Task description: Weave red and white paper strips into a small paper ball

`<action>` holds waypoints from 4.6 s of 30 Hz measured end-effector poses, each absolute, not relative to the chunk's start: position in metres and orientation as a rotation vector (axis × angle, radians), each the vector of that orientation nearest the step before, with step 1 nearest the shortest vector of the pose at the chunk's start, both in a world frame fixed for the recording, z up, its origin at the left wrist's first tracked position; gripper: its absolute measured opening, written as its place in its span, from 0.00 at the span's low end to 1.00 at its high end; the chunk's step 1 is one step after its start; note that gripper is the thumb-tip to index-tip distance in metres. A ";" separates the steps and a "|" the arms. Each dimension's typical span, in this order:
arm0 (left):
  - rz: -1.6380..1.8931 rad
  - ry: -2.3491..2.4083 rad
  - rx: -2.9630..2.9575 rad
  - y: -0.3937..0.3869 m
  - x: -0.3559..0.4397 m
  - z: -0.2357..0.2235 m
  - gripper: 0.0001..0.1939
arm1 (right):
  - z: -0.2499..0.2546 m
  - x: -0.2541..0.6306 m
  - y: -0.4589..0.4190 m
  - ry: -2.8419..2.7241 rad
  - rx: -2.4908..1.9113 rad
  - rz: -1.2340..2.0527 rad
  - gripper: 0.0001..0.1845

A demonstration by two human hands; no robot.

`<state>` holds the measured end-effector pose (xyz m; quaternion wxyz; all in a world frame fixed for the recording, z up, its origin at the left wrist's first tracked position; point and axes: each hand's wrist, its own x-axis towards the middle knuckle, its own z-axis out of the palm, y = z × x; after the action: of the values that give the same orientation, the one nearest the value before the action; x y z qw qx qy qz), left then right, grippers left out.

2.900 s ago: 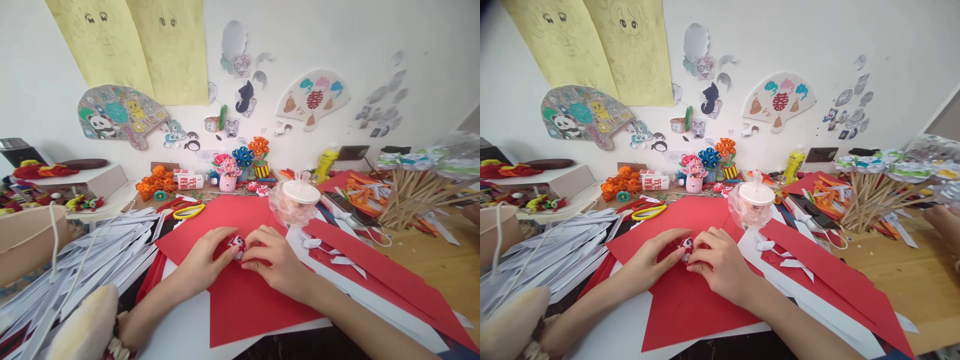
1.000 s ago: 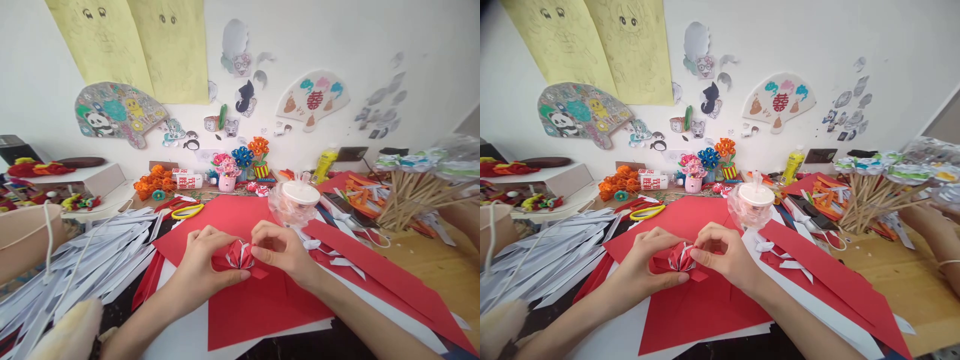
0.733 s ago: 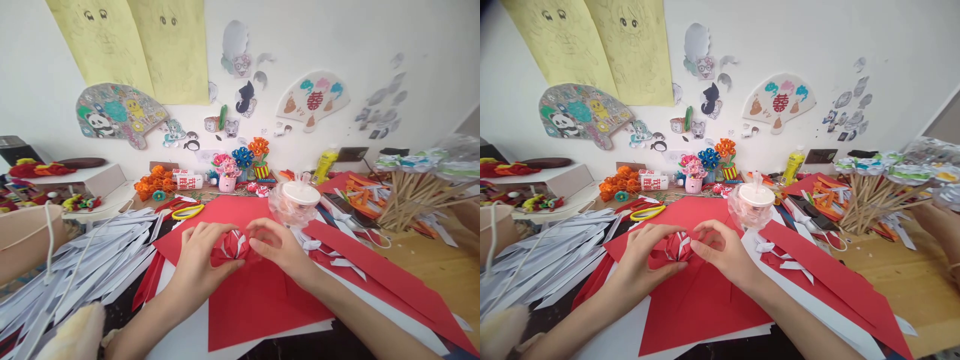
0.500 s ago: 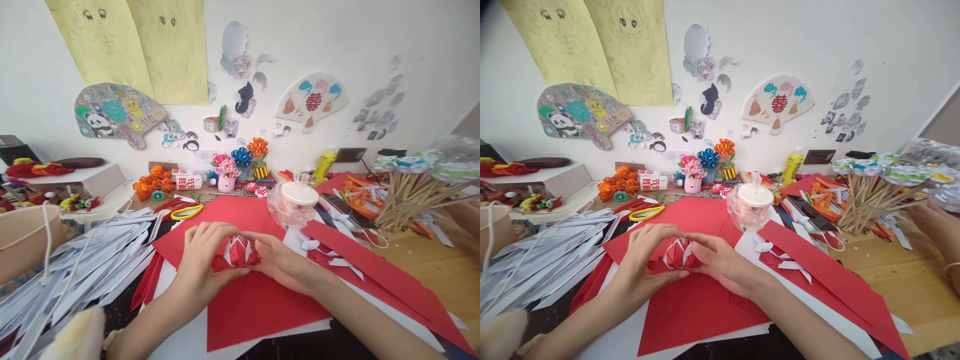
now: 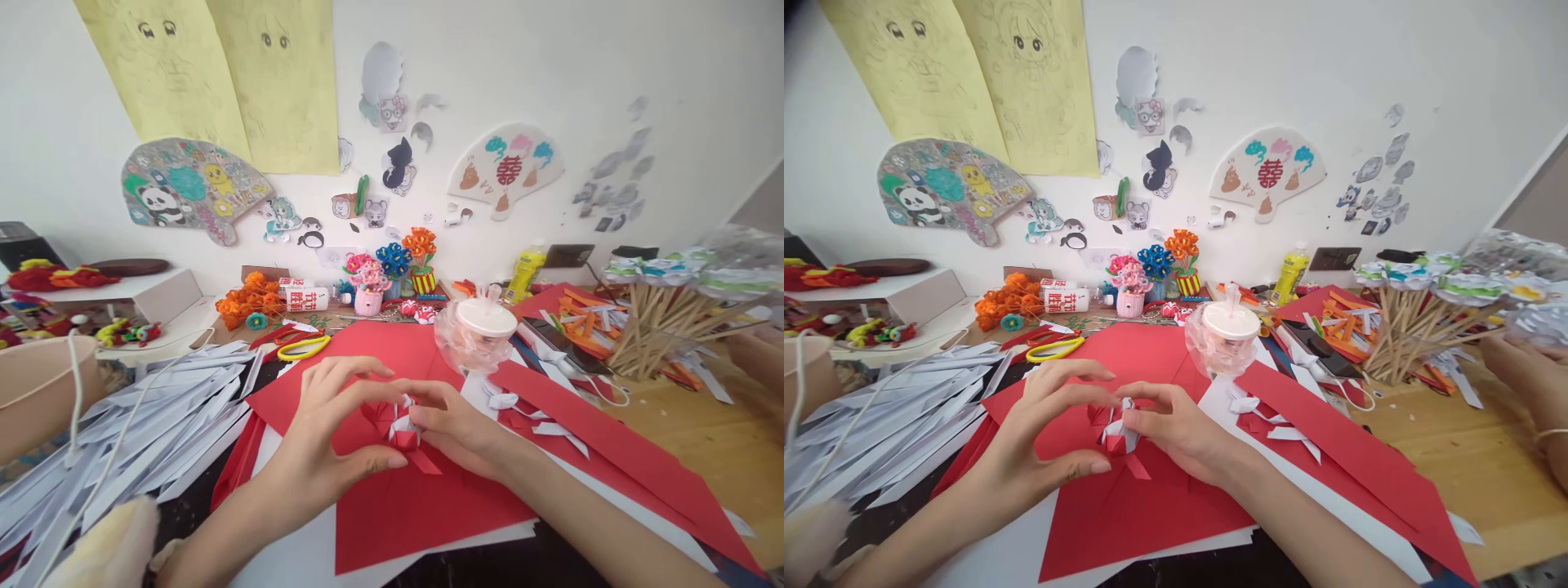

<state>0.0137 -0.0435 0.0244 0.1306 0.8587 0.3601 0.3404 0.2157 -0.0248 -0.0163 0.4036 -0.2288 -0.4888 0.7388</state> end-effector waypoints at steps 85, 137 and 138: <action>0.931 0.977 1.863 -0.029 0.018 0.018 0.12 | -0.019 0.220 -0.016 -1.557 -0.566 1.648 0.15; 1.171 1.255 2.760 -0.024 0.011 -0.001 0.04 | -0.026 0.200 0.009 -1.790 -0.906 1.182 0.40; 1.174 1.243 2.761 -0.024 0.012 -0.001 0.04 | -0.026 0.200 0.008 -1.793 -0.912 1.189 0.40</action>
<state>0.0116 -0.0238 -0.0008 -0.0528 0.8489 0.3822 0.3611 0.1999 0.0078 -0.0262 0.3915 -0.3590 -0.7060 0.4683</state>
